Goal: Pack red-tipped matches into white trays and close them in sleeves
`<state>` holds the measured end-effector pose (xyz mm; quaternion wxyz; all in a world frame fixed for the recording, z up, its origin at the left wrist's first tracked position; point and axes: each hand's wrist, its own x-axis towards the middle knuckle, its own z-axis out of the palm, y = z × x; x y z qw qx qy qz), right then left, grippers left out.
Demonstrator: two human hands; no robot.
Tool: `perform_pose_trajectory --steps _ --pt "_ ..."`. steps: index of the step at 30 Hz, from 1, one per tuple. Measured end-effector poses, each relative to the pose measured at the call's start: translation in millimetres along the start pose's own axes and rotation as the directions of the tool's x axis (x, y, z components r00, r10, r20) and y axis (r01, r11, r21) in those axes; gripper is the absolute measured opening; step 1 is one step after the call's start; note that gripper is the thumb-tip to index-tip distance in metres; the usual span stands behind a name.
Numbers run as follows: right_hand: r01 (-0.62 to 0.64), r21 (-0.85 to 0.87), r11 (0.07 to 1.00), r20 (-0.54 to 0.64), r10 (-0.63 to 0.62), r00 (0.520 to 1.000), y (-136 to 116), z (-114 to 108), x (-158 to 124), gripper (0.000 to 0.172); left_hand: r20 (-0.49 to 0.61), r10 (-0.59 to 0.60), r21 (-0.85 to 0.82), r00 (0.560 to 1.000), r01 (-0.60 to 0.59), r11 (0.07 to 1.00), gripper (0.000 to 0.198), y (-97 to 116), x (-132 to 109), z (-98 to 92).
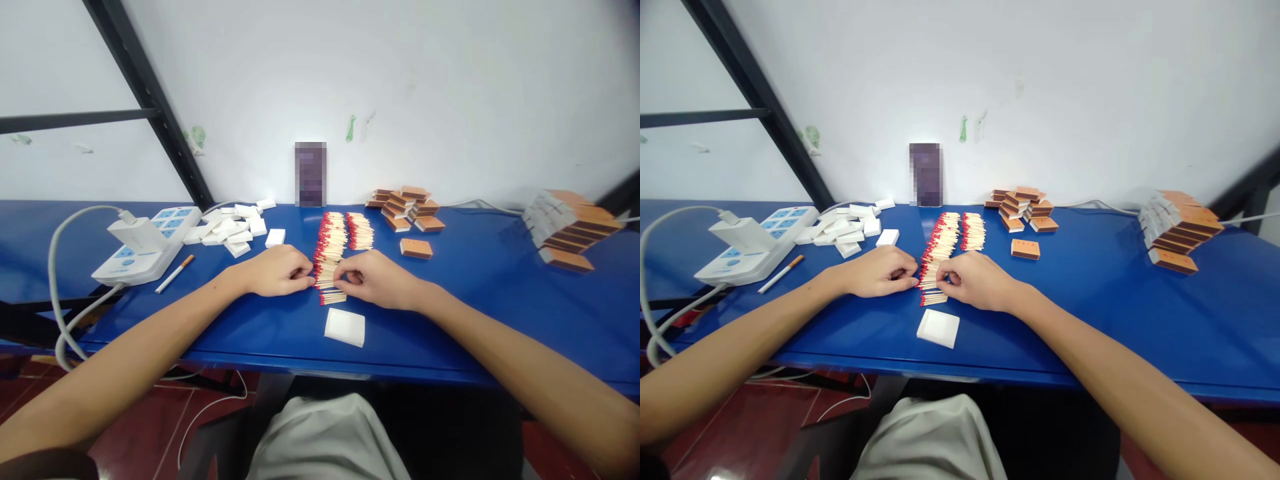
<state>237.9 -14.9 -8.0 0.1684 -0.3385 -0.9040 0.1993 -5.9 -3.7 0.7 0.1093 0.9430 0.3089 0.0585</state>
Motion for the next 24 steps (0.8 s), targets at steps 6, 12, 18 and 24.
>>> perform_pose_trajectory --steps 6,12,18,24 --pt "0.047 0.057 0.997 -0.027 -0.046 0.999 5 -8 -2 0.007 -0.006 -0.012 0.003 1.000 0.012 1.000 0.037 0 0 1.4" --pt "0.028 0.082 0.996 -0.019 -0.026 0.999 13 -16 -3 0.008 -0.021 -0.026 0.011 0.999 0.026 1.000 0.044 0 0 2.0" --pt "0.029 0.075 0.997 0.010 -0.030 1.000 15 -15 -2 0.008 -0.029 -0.034 0.006 0.999 0.034 0.999 0.047 0 0 2.1" --pt "0.045 0.072 0.996 0.020 -0.047 0.999 17 -16 -3 0.009 -0.033 -0.033 -0.021 0.999 0.032 0.999 0.048 2 1 1.3"
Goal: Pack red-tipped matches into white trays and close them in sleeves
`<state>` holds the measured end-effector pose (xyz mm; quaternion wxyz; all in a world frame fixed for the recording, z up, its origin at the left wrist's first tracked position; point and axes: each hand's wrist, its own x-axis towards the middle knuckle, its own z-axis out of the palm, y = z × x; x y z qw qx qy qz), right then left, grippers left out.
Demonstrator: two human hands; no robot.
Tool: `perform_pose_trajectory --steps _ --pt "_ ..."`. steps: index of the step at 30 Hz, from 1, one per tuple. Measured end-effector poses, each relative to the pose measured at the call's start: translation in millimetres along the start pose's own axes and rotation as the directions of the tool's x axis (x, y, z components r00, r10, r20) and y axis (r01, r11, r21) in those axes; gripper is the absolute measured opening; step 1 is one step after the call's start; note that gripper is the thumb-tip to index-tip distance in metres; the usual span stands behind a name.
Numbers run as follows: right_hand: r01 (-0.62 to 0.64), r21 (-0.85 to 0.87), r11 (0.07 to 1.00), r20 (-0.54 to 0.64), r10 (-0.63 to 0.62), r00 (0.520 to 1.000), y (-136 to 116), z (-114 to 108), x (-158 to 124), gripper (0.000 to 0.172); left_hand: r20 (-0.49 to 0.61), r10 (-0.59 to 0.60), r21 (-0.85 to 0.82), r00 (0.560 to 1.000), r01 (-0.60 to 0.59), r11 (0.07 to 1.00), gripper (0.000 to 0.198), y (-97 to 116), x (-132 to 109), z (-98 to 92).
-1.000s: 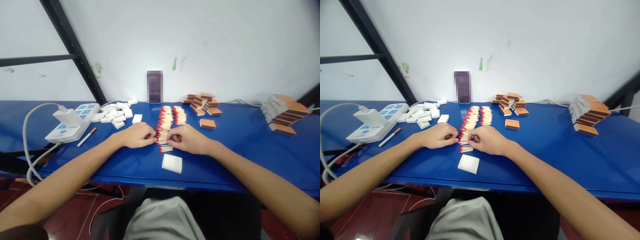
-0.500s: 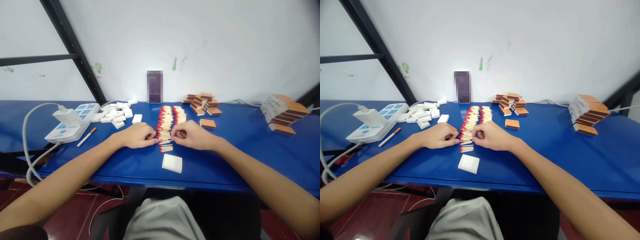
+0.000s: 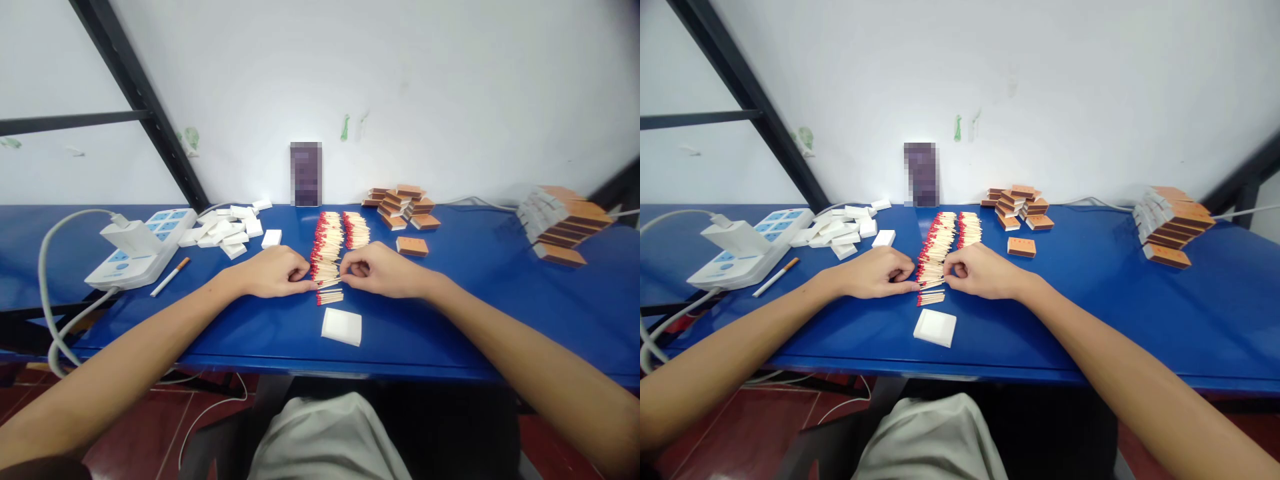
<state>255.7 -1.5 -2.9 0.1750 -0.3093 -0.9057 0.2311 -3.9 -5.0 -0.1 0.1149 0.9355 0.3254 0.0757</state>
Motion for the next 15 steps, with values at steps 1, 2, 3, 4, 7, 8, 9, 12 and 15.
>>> perform_pose_trajectory --steps 1,2,3,4,7,8,9,12,15 --pt "0.001 -0.002 1.000 0.001 -0.001 1.000 0.2 0.0 0.0 0.009 -0.001 0.001 -0.001 1.000 -0.001 1.000 0.048 0.4 0.0 -0.1" --pt "0.002 -0.004 1.000 0.001 -0.002 1.000 0.4 0.1 0.0 0.010 -0.003 0.002 -0.002 1.000 -0.002 1.000 0.048 0.7 -0.1 -0.2" --pt "0.004 -0.006 1.000 0.000 -0.004 1.000 0.7 0.2 0.1 0.010 -0.006 0.003 -0.002 1.000 -0.003 1.000 0.049 0.9 -0.2 -0.2" --pt "0.005 -0.009 1.000 -0.004 -0.005 1.000 1.0 0.4 0.2 0.010 -0.010 0.003 -0.003 1.000 -0.003 1.000 0.049 1.1 -0.3 -0.2" --pt "0.003 -0.014 1.000 -0.010 -0.003 1.000 1.5 0.7 0.9 0.010 -0.012 0.009 -0.013 1.000 -0.009 1.000 0.049 1.1 -0.5 0.0" --pt "0.001 -0.015 1.000 -0.009 -0.001 1.000 1.5 0.7 1.1 0.010 -0.010 0.012 -0.014 1.000 -0.012 1.000 0.048 0.9 -0.6 0.1" --pt "0.000 -0.014 1.000 -0.006 0.000 1.000 1.3 0.6 1.2 0.010 -0.010 0.014 -0.013 1.000 -0.015 1.000 0.048 0.7 -0.6 0.2" --pt "-0.004 -0.003 1.000 0.008 0.004 1.000 0.0 0.3 1.1 0.010 -0.011 0.018 0.004 1.000 -0.018 1.000 0.048 -0.6 -0.6 0.7" --pt "-0.003 0.014 1.000 0.028 0.002 1.000 -1.0 -0.1 0.2 0.010 -0.003 0.020 0.022 1.000 -0.020 1.000 0.047 -1.9 -0.4 1.3"
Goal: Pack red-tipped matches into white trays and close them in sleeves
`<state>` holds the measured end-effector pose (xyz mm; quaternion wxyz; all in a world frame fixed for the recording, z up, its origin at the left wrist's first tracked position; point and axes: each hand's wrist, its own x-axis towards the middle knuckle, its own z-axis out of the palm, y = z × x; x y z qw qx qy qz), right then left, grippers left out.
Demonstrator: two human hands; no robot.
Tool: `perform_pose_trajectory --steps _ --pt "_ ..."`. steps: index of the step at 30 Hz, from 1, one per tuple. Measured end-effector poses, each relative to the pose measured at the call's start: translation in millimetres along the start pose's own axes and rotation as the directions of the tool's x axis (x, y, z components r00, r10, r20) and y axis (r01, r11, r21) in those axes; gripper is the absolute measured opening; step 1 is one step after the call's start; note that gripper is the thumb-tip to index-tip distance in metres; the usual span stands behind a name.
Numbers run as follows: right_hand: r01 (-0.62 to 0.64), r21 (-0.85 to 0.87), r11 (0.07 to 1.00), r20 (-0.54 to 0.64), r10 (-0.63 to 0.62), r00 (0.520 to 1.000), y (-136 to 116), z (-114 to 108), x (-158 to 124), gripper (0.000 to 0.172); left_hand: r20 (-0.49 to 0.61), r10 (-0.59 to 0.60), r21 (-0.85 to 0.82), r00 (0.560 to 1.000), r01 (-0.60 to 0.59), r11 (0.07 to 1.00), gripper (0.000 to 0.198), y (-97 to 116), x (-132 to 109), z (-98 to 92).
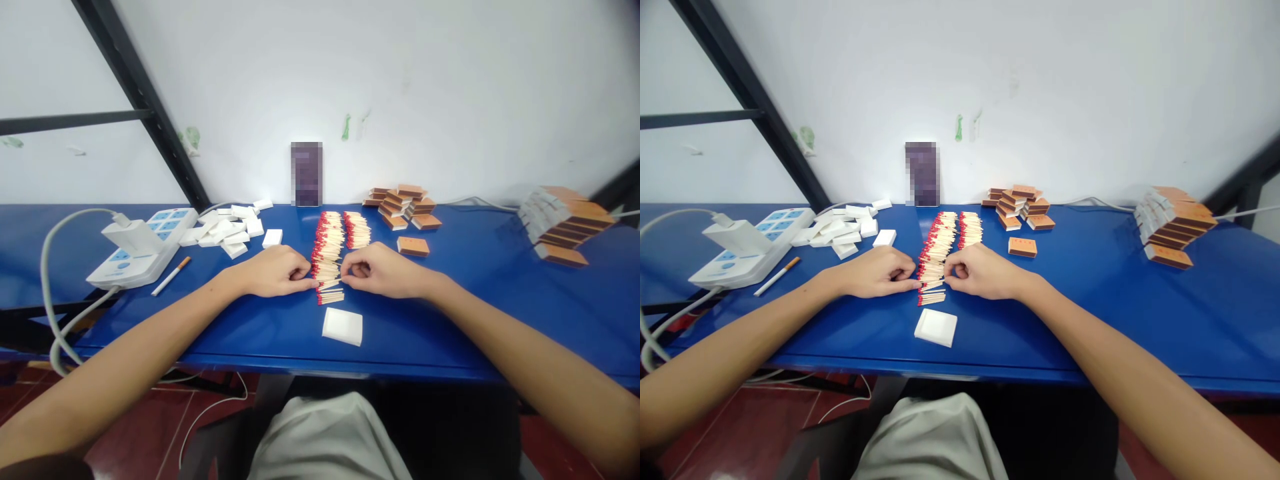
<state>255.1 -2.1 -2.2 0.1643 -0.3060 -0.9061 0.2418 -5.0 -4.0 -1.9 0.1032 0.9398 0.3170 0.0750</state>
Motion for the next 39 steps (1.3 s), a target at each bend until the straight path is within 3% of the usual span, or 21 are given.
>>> perform_pose_trajectory --steps 39 --pt "0.001 -0.052 0.999 -0.003 -0.001 1.000 6.2 2.0 1.2 0.016 0.004 -0.044 0.014 0.999 0.044 0.999 0.056 1.7 1.9 -0.1"
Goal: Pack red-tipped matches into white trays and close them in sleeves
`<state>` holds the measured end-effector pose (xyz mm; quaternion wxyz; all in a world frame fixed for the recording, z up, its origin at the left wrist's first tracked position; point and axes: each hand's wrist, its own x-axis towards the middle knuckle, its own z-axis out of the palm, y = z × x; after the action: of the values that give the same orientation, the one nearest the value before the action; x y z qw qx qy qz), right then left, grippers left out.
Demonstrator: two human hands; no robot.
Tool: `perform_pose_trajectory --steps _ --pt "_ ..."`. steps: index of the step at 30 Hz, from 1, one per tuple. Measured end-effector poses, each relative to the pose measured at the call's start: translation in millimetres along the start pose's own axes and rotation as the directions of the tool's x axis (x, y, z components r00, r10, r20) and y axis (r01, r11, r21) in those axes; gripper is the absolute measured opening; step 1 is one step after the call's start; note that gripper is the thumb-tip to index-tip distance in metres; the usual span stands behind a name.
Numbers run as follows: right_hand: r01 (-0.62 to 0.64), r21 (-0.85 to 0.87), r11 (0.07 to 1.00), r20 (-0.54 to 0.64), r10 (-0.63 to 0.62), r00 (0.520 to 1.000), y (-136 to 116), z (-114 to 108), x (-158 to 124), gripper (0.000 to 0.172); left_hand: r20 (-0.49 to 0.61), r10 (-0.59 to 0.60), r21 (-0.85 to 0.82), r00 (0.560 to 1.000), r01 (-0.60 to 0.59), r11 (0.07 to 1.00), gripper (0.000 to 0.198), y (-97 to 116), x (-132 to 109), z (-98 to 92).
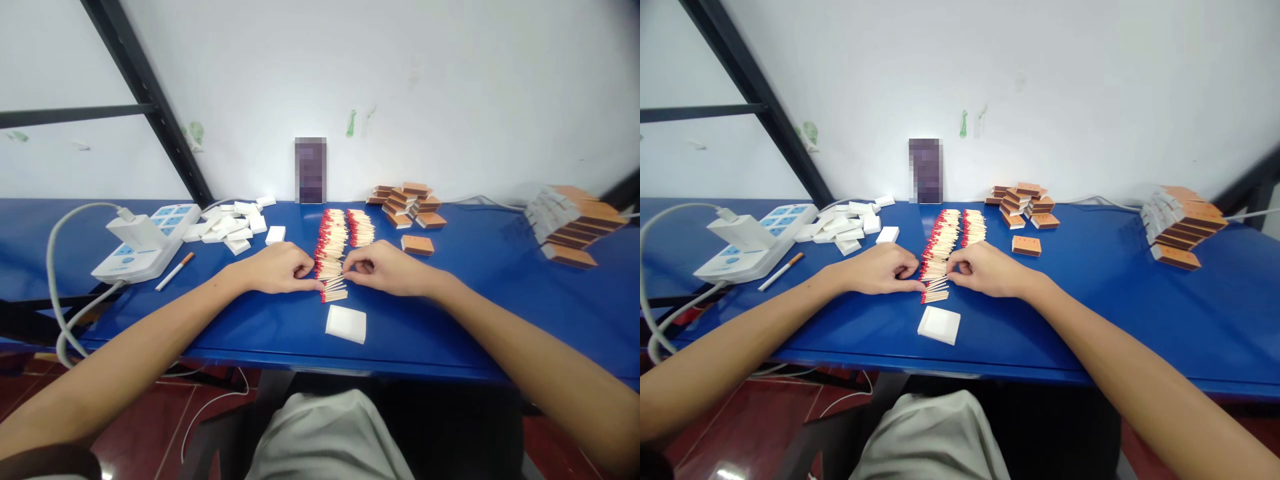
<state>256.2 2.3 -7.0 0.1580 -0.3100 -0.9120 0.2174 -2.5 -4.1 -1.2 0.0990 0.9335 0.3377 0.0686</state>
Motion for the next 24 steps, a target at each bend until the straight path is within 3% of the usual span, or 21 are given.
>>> perform_pose_trajectory --steps 24 --pt "-0.007 0.026 1.000 0.039 0.006 0.999 -3.1 0.5 -0.3 0.014 0.004 0.024 0.005 1.000 -0.024 1.000 0.063 -4.1 -1.2 2.0"
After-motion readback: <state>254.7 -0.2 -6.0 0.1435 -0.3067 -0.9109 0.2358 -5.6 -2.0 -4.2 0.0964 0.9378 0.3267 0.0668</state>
